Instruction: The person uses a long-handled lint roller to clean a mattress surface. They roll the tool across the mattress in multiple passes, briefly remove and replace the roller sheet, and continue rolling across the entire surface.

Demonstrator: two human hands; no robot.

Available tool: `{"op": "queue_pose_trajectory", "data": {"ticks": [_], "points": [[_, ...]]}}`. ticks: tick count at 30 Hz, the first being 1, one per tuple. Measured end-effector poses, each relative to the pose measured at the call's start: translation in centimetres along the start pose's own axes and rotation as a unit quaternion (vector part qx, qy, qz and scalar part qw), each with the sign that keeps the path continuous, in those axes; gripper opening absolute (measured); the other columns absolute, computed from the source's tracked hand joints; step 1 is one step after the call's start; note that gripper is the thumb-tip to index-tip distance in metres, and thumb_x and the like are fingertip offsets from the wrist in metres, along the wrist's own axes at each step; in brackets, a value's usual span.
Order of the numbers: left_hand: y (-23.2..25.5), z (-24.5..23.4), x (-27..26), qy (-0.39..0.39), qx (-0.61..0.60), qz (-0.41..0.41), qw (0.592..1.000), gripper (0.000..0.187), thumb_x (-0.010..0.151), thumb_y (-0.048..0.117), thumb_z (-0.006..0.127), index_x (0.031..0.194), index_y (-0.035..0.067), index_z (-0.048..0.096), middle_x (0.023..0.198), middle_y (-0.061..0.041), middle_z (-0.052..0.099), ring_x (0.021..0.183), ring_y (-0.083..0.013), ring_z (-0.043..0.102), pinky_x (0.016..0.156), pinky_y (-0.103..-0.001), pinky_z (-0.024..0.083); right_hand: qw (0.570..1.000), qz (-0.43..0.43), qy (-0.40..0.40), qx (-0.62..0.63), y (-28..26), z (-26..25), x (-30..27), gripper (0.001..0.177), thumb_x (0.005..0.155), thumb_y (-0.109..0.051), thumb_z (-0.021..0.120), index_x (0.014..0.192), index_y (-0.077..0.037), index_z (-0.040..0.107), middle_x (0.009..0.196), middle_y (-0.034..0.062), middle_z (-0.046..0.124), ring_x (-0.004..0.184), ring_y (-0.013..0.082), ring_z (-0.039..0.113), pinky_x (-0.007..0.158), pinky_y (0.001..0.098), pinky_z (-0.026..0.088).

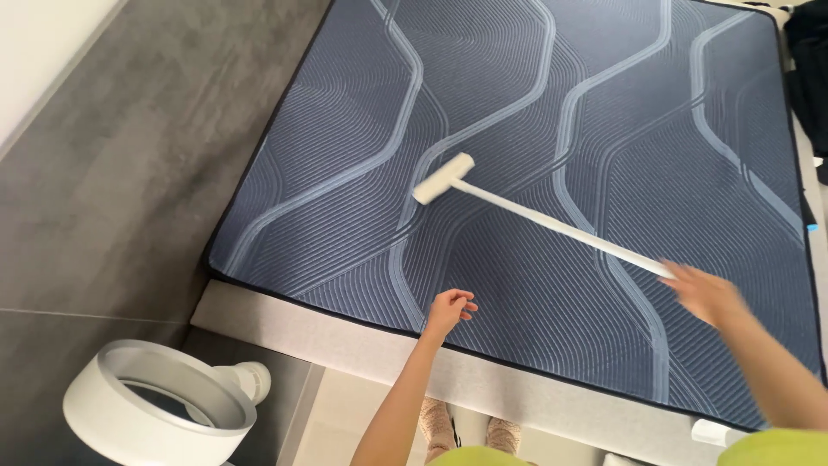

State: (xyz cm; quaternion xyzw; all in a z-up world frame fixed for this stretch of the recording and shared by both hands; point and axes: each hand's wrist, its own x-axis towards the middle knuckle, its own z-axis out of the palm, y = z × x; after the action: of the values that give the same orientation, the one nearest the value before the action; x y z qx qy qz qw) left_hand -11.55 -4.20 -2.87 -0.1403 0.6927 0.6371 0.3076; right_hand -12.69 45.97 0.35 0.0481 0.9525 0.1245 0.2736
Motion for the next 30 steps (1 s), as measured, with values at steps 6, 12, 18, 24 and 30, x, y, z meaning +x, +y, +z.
{"op": "queue_pose_trajectory", "data": {"ticks": [6,12,18,24,30], "points": [[-3.7,-2.5,0.6,0.049,-0.050,0.057,0.996,0.023,0.090,0.009,0.048,0.103,0.010,0.068,0.084,-0.005,0.075,0.064,-0.0083,0.070,0.049,-0.013,0.043,0.914,-0.164,0.365,-0.070,-22.5,-5.9,12.3,0.044,0.098,-0.044,0.044,0.136,-0.021,0.047,0.102,0.0008,0.070,0.088,0.0126,0.071,0.070,0.0295,0.059],[-5.0,-6.7,-2.9,0.111,-0.068,0.058,0.990,0.026,0.090,0.013,0.050,0.108,0.008,0.068,0.088,-0.008,0.076,0.069,-0.0115,0.072,0.054,-0.016,0.050,0.950,-0.120,0.254,0.137,-43.0,-10.8,22.7,0.035,0.093,-0.037,0.051,0.113,-0.008,0.053,0.081,0.0137,0.067,0.077,0.0297,0.071,0.060,0.0446,0.058],[-5.8,-7.4,-3.9,0.141,-0.067,0.028,0.987,0.029,0.090,0.011,0.047,0.110,0.005,0.067,0.089,-0.009,0.076,0.070,-0.0128,0.072,0.056,-0.017,0.050,0.953,-0.155,0.239,0.101,-36.8,-7.8,8.3,0.049,0.094,-0.027,0.056,0.138,-0.005,0.047,0.094,0.0157,0.069,0.089,0.0258,0.072,0.072,0.0404,0.059],[-9.4,-4.6,3.6,0.086,-0.082,0.033,0.992,0.027,0.091,0.012,0.046,0.107,0.007,0.066,0.089,-0.008,0.075,0.069,-0.0116,0.069,0.052,-0.015,0.043,0.986,-0.136,0.060,0.077,-18.0,0.6,-7.2,0.050,0.098,-0.029,0.041,0.147,-0.021,0.033,0.117,0.0160,0.068,0.101,0.0297,0.072,0.085,0.0451,0.060],[-5.7,-1.0,-0.2,0.040,-0.077,0.032,0.996,0.025,0.091,0.006,0.045,0.107,0.004,0.065,0.088,-0.012,0.075,0.064,-0.0120,0.069,0.048,-0.014,0.042,0.974,0.013,-0.081,0.212,-2.8,9.0,-10.5,0.057,0.091,-0.019,0.052,0.146,-0.024,0.040,0.129,0.0223,0.065,0.121,0.0415,0.061,0.100,0.0529,0.049]]}}
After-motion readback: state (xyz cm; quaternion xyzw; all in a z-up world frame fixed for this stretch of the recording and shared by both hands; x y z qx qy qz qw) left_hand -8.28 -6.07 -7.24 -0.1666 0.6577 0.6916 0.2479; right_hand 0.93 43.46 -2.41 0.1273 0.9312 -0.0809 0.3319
